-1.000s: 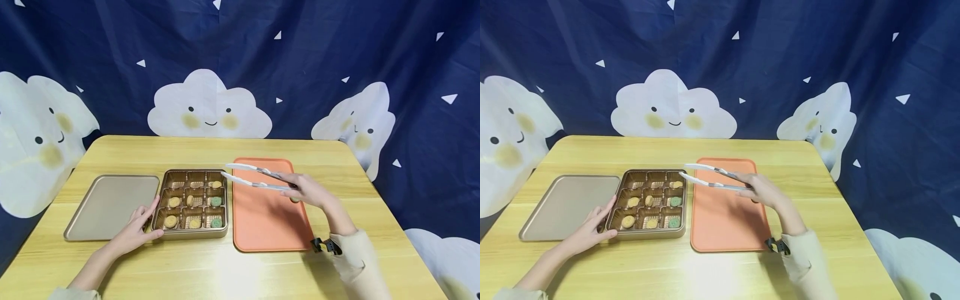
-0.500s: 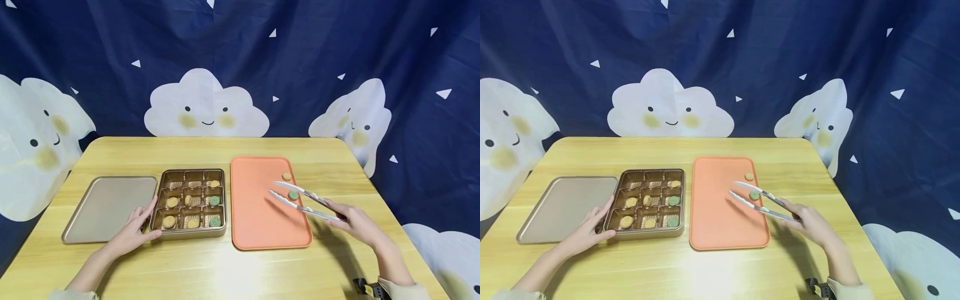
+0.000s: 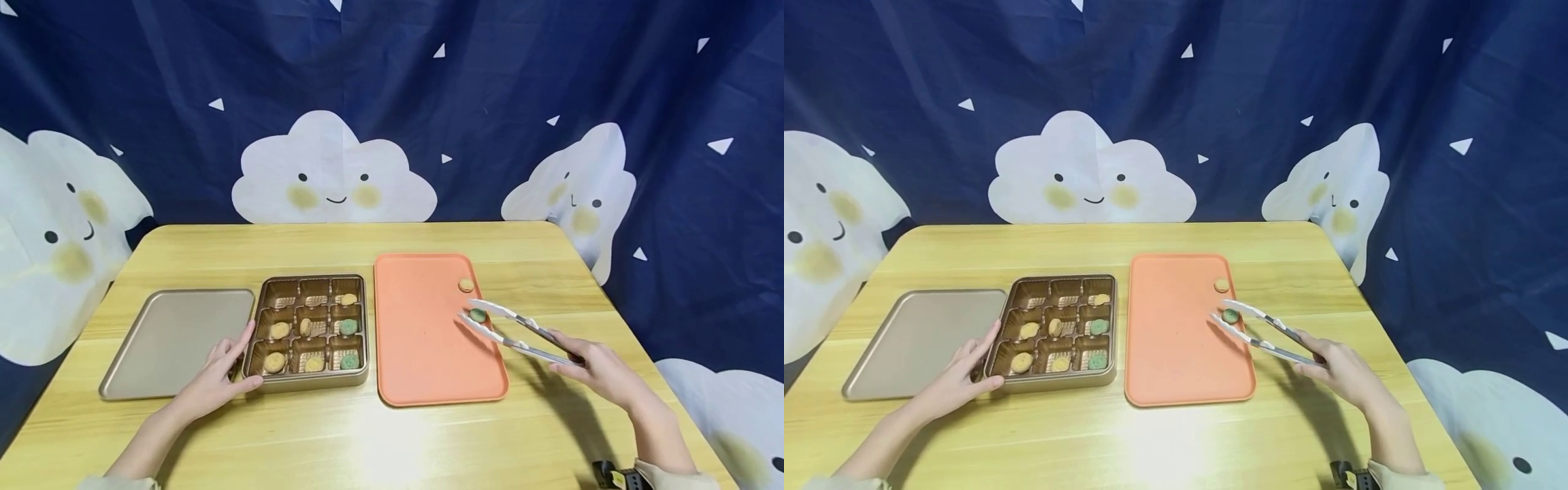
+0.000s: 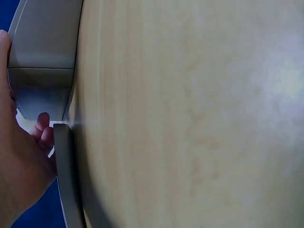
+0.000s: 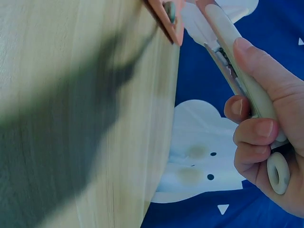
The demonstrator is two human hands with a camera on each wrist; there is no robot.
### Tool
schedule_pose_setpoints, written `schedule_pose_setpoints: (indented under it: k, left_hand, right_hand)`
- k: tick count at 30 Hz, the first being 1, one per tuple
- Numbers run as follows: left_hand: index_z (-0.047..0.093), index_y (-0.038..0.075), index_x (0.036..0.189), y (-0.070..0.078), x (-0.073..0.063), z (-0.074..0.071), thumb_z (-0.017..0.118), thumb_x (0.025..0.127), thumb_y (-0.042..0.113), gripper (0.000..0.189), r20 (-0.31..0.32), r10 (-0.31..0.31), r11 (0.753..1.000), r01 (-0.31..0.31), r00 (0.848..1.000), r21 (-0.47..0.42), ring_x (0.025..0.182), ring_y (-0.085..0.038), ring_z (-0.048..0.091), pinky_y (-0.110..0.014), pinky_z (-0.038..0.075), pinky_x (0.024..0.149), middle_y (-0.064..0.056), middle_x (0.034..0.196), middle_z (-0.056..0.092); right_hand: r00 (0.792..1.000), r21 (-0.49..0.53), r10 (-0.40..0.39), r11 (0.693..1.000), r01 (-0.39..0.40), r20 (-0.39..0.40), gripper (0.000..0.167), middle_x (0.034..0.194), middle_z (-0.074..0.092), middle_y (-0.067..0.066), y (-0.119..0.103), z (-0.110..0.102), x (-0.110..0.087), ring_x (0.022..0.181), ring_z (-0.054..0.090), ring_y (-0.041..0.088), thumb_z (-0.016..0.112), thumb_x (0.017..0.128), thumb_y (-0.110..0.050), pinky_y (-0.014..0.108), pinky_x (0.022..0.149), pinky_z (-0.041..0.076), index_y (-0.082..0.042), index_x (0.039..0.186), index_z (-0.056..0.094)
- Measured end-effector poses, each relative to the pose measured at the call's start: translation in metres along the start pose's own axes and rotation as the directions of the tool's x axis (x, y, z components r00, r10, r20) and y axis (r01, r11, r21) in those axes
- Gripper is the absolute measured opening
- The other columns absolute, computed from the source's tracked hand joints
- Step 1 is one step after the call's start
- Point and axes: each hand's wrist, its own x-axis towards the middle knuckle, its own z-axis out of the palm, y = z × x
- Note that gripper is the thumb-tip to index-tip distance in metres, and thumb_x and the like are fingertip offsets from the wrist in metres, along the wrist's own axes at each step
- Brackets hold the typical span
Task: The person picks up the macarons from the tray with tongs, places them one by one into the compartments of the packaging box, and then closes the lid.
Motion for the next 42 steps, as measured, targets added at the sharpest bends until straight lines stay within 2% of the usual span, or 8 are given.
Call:
schedule_pose_setpoints:
  k: [6, 13, 18, 23, 33, 42]
  left_hand:
    - [0.006, 0.018, 0.148, 0.000, 0.000, 0.001, 0.070, 0.078, 0.026, 0.095, -0.001, -0.008, 1.000, 0.008, 1.000, -0.005, 0.082, -0.020, 0.028, -0.032, 0.033, 0.063, -0.008, 0.088, 0.034]
    - [0.006, 0.018, 0.148, 0.000, 0.001, 0.000, 0.070, 0.078, 0.024, 0.095, -0.005, 0.000, 1.000, -0.001, 1.000, -0.016, 0.081, -0.021, 0.028, -0.032, 0.033, 0.063, -0.008, 0.087, 0.033]
    - [0.007, 0.015, 0.148, -0.001, 0.001, 0.001, 0.070, 0.077, 0.024, 0.095, -0.009, 0.009, 1.000, -0.009, 1.000, -0.006, 0.080, -0.020, 0.027, -0.032, 0.031, 0.063, -0.007, 0.086, 0.032]
    - [0.007, 0.016, 0.148, -0.002, 0.001, 0.001, 0.070, 0.078, 0.025, 0.095, -0.004, 0.001, 1.000, -0.001, 1.000, -0.008, 0.081, -0.020, 0.027, -0.032, 0.032, 0.063, -0.007, 0.086, 0.032]
    - [0.007, 0.016, 0.148, -0.004, 0.001, 0.002, 0.070, 0.078, 0.025, 0.095, -0.007, 0.010, 1.000, -0.010, 1.000, -0.009, 0.082, -0.020, 0.026, -0.032, 0.032, 0.063, -0.008, 0.087, 0.033]
    - [0.007, 0.017, 0.148, -0.004, 0.001, 0.002, 0.070, 0.078, 0.025, 0.095, -0.003, 0.008, 1.000, -0.008, 1.000, -0.012, 0.082, -0.020, 0.026, -0.032, 0.031, 0.064, -0.008, 0.087, 0.033]
  right_hand:
    - [0.999, -0.041, 0.021, 0.999, -0.020, 0.025, 0.055, 0.063, 0.034, -0.011, -0.001, 0.001, 0.004, 0.053, 0.030, -0.002, 0.073, 0.076, -0.019, 0.021, 0.050, 0.029, 0.006, 0.122, 0.054]
    - [1.000, -0.040, -0.009, 0.999, 0.010, 0.025, 0.053, 0.064, 0.034, -0.013, -0.006, 0.003, 0.001, 0.054, 0.030, -0.003, 0.073, 0.075, -0.019, 0.020, 0.050, 0.029, 0.006, 0.120, 0.056]
    - [0.999, -0.030, 0.021, 0.999, -0.020, 0.029, 0.054, 0.063, 0.034, -0.011, -0.008, 0.000, -0.003, 0.053, 0.029, -0.003, 0.072, 0.076, -0.018, 0.021, 0.049, 0.028, 0.006, 0.121, 0.055]
    - [0.999, -0.061, 0.032, 0.998, -0.030, 0.035, 0.053, 0.063, 0.034, -0.012, -0.009, -0.001, -0.006, 0.052, 0.029, -0.003, 0.073, 0.076, -0.019, 0.020, 0.047, 0.028, 0.005, 0.120, 0.056]
    - [0.998, 0.016, 0.028, 0.999, -0.028, 0.048, 0.054, 0.063, 0.033, -0.014, -0.010, 0.002, -0.013, 0.053, 0.030, -0.004, 0.072, 0.076, -0.018, 0.020, 0.048, 0.030, 0.009, 0.120, 0.054]
    - [1.000, -0.014, 0.003, 1.000, -0.003, 0.031, 0.050, 0.063, 0.032, -0.016, -0.010, 0.006, -0.018, 0.055, 0.031, -0.004, 0.072, 0.076, -0.017, 0.021, 0.052, 0.030, 0.006, 0.118, 0.057]
